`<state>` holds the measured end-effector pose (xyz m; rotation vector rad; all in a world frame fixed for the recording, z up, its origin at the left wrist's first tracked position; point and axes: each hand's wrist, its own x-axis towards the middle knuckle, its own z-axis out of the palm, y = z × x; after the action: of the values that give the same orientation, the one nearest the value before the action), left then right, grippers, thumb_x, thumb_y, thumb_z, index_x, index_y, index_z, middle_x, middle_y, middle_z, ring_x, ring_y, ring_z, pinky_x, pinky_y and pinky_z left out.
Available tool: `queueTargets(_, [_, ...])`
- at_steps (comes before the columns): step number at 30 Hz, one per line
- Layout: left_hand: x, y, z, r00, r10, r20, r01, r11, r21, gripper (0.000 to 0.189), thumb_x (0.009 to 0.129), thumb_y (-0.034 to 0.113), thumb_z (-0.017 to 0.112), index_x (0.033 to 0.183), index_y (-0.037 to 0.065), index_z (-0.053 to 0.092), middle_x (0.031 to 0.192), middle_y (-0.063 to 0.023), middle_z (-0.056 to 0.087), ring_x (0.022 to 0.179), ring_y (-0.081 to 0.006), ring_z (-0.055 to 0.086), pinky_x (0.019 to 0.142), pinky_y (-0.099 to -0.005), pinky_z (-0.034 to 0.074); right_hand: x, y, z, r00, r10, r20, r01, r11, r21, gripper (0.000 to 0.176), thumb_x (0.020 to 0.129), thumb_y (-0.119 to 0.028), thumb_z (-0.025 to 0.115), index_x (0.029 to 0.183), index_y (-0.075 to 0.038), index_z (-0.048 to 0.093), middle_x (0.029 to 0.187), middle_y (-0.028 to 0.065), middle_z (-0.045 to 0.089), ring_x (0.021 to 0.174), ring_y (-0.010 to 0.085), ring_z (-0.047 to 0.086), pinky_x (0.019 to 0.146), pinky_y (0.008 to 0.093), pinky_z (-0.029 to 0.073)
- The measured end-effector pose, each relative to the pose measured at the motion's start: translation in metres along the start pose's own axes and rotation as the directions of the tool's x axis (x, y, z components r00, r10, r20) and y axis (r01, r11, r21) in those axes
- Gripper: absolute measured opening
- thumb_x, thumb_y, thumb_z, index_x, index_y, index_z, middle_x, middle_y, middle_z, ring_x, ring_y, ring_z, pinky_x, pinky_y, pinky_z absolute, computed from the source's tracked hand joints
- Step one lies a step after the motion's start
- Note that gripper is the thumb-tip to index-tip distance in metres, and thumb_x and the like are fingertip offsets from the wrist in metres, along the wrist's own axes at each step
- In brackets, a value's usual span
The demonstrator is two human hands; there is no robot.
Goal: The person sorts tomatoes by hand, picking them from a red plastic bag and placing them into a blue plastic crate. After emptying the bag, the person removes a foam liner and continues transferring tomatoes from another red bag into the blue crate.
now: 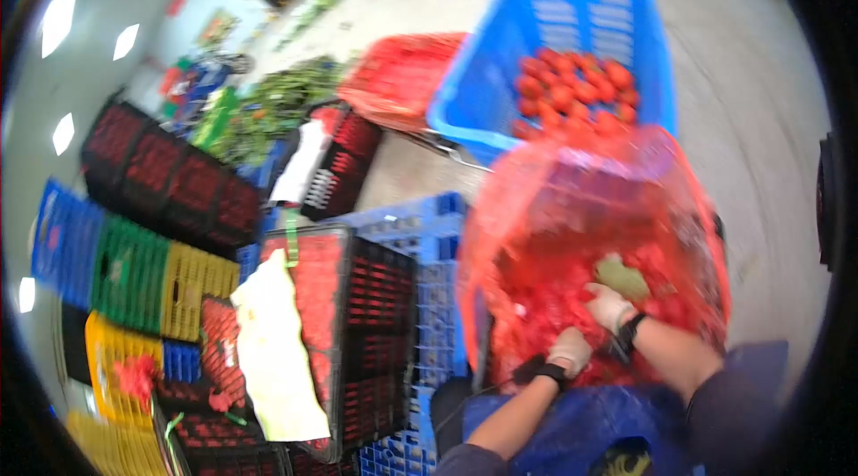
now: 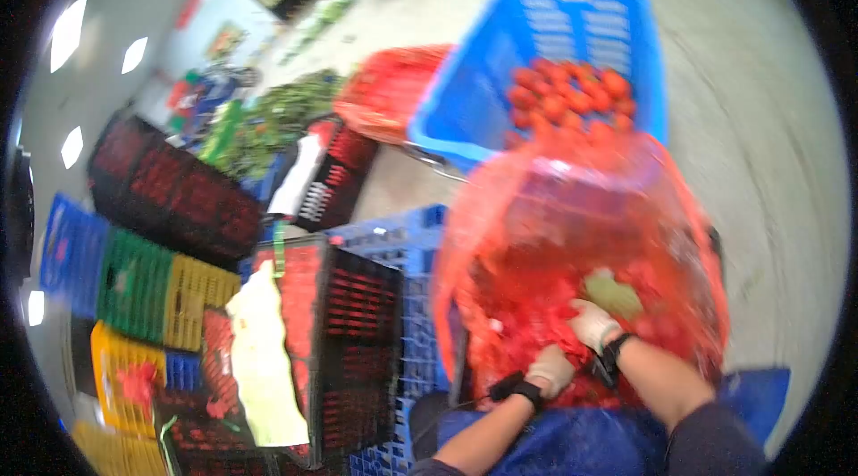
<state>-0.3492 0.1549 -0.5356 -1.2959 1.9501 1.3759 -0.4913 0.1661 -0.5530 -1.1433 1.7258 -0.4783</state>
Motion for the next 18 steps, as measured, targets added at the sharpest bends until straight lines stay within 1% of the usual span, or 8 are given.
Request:
queueTargets(1, [-0.004, -0.012, 0.022, 0.998, -0.062, 0.023, 0.061, 0.997, 0.054, 0.029, 0.088, 0.022, 0.051, 0.096, -0.002, 0.065, 0.101, -0.0280, 0.064, 0.102, -0.0381, 0.062, 0.084, -0.0445, 0.050, -0.048, -0.055, -0.032, 0.987, 0.137, 0.090, -0.141, 0.989, 0.038, 0.025, 0.087, -0.021, 0.052, 0.103, -0.004, 0.060, 0.097, 0.0156, 0.068, 0.099, 0.0300, 0.063, 0.088, 0.0412, 0.049])
queueTargets(3, [-0.083, 0.039, -0.009, 0.974, 0.092, 0.208, -0.123, 0.983, 0.140, 0.028, 0.087, 0.023, 0.052, 0.102, 0.003, 0.064, 0.108, -0.0259, 0.063, 0.105, -0.0381, 0.061, 0.086, -0.0439, 0.049, -0.068, -0.001, -0.028, 0.930, -0.036, 0.365, 0.127, 0.966, -0.227, 0.026, 0.085, -0.024, 0.053, 0.097, -0.002, 0.060, 0.088, 0.0170, 0.068, 0.089, 0.0289, 0.067, 0.076, 0.0419, 0.053])
queueTargets(6, [-0.095, 0.020, 0.008, 0.904, 0.426, 0.036, -0.425, 0.887, 0.181, 0.034, 0.084, 0.021, 0.057, 0.115, 0.008, 0.057, 0.115, -0.0212, 0.058, 0.096, -0.0412, 0.061, 0.081, -0.0479, 0.050, -0.105, -0.005, -0.062, 0.796, 0.218, 0.565, -0.144, 0.974, -0.173, 0.026, 0.086, -0.022, 0.050, 0.102, -0.003, 0.059, 0.084, 0.0197, 0.067, 0.082, 0.0299, 0.068, 0.068, 0.0427, 0.054])
queueTargets(7, [-0.093, 0.025, 0.005, 0.928, 0.372, -0.038, -0.350, 0.900, 0.259, 0.042, 0.083, 0.017, 0.058, 0.124, 0.011, 0.051, 0.127, -0.0214, 0.049, 0.098, -0.0430, 0.060, 0.083, -0.0487, 0.050, -0.107, -0.004, -0.063, 0.868, 0.209, 0.450, -0.138, 0.973, -0.187, 0.024, 0.087, -0.019, 0.047, 0.094, -0.003, 0.063, 0.083, 0.0233, 0.067, 0.073, 0.0326, 0.068, 0.063, 0.0437, 0.055])
queueTargets(9, [-0.092, 0.040, -0.010, 0.891, 0.358, -0.278, -0.294, 0.923, 0.249, 0.055, 0.083, 0.017, 0.059, 0.135, 0.013, 0.041, 0.139, -0.0218, 0.039, 0.107, -0.0466, 0.055, 0.090, -0.0480, 0.048, -0.083, 0.018, -0.043, 0.911, -0.188, 0.367, 0.357, 0.806, -0.473, 0.026, 0.085, -0.017, 0.047, 0.084, -0.003, 0.068, 0.085, 0.0234, 0.067, 0.073, 0.0352, 0.067, 0.065, 0.0434, 0.055])
queueTargets(12, [-0.044, 0.029, -0.033, 0.787, 0.547, -0.287, -0.509, 0.837, 0.200, 0.063, 0.085, 0.029, 0.062, 0.139, 0.010, 0.037, 0.145, -0.0220, 0.035, 0.121, -0.0476, 0.045, 0.100, -0.0454, 0.042, -0.062, -0.030, -0.050, 0.908, 0.050, 0.416, 0.201, 0.819, -0.538, 0.029, 0.078, -0.021, 0.051, 0.090, -0.002, 0.069, 0.095, 0.0242, 0.066, 0.087, 0.0366, 0.066, 0.077, 0.0455, 0.053])
queueTargets(14, [-0.004, -0.002, -0.033, 0.918, 0.385, -0.094, -0.382, 0.923, 0.043, 0.047, 0.086, 0.025, 0.059, 0.129, 0.009, 0.049, 0.130, -0.0221, 0.052, 0.117, -0.0450, 0.050, 0.097, -0.0457, 0.044, -0.024, -0.012, -0.042, 0.882, 0.010, 0.472, 0.289, 0.779, -0.557, 0.036, 0.075, -0.025, 0.052, 0.096, 0.000, 0.069, 0.103, 0.0256, 0.065, 0.098, 0.0361, 0.064, 0.086, 0.0462, 0.050])
queueTargets(18, [-0.025, 0.014, -0.057, 0.969, 0.021, -0.247, 0.095, 0.889, 0.447, 0.044, 0.080, 0.023, 0.063, 0.123, 0.020, 0.055, 0.122, -0.0188, 0.057, 0.106, -0.0458, 0.056, 0.091, -0.0493, 0.046, -0.025, -0.053, -0.084, 0.993, -0.027, -0.119, -0.068, 0.690, -0.721, 0.033, 0.080, -0.025, 0.058, 0.108, -0.009, 0.067, 0.108, 0.0118, 0.066, 0.101, 0.0295, 0.062, 0.087, 0.0446, 0.049])
